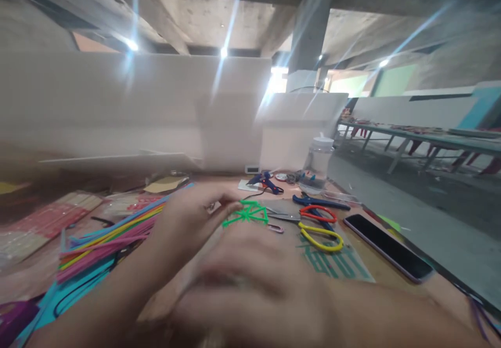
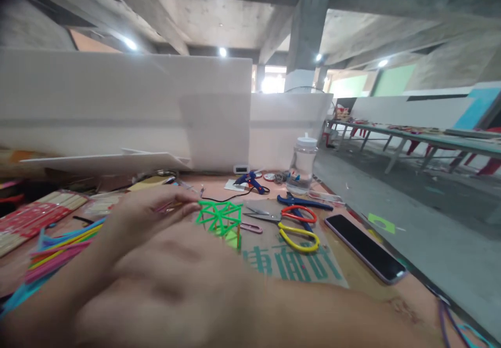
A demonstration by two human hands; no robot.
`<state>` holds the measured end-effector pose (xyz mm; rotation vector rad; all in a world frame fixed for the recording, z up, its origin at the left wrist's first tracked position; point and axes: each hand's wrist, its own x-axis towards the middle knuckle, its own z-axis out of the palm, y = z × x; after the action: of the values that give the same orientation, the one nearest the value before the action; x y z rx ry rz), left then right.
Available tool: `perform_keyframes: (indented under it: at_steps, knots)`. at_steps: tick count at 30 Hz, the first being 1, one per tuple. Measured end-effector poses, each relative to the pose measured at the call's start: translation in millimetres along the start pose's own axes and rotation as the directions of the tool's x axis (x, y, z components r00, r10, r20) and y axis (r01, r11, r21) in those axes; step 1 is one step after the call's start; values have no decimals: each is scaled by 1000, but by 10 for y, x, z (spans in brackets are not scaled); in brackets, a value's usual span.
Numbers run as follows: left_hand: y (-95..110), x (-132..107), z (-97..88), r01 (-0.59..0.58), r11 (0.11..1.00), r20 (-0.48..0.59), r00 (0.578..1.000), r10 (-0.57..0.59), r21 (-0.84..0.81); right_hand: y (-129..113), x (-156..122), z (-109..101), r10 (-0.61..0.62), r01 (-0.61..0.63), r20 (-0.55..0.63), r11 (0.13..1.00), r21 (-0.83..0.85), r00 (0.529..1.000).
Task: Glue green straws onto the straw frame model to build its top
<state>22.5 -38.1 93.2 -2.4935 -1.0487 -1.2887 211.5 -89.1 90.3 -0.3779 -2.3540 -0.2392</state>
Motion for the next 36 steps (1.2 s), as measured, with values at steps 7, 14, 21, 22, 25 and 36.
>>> perform_keyframes:
  at_steps: [7, 14, 21, 22, 25, 36]
  knots:
    - [43, -260, 142, -75, 995, 116, 991, 67, 65, 601, -322, 48, 38, -43, -95, 998, -54, 995]
    - [-42, -333, 205, 11, 999, 215, 976, -20, 43, 709, -395, 268, 138, -139, -28, 989, -46, 990]
    - [-182, -273, 272, 33, 997, 247, 968, -49, 67, 1013, -639, 357, 553, -539, 24, 801, 259, 833]
    - [-167, -240, 294, 10, 996, 268, 963, -35, 92, 1051, -674, 372, 574, -557, 37, 775, 297, 818]
    - [-79, -123, 366, -32, 991, 377, 926, -18, 127, 1096, -719, 391, 573, -559, 75, 749, 355, 816]
    - [-134, -181, 300, 182, 982, 356, 922, -153, -49, 1063, -711, 378, 525, -547, 153, 802, 239, 837]
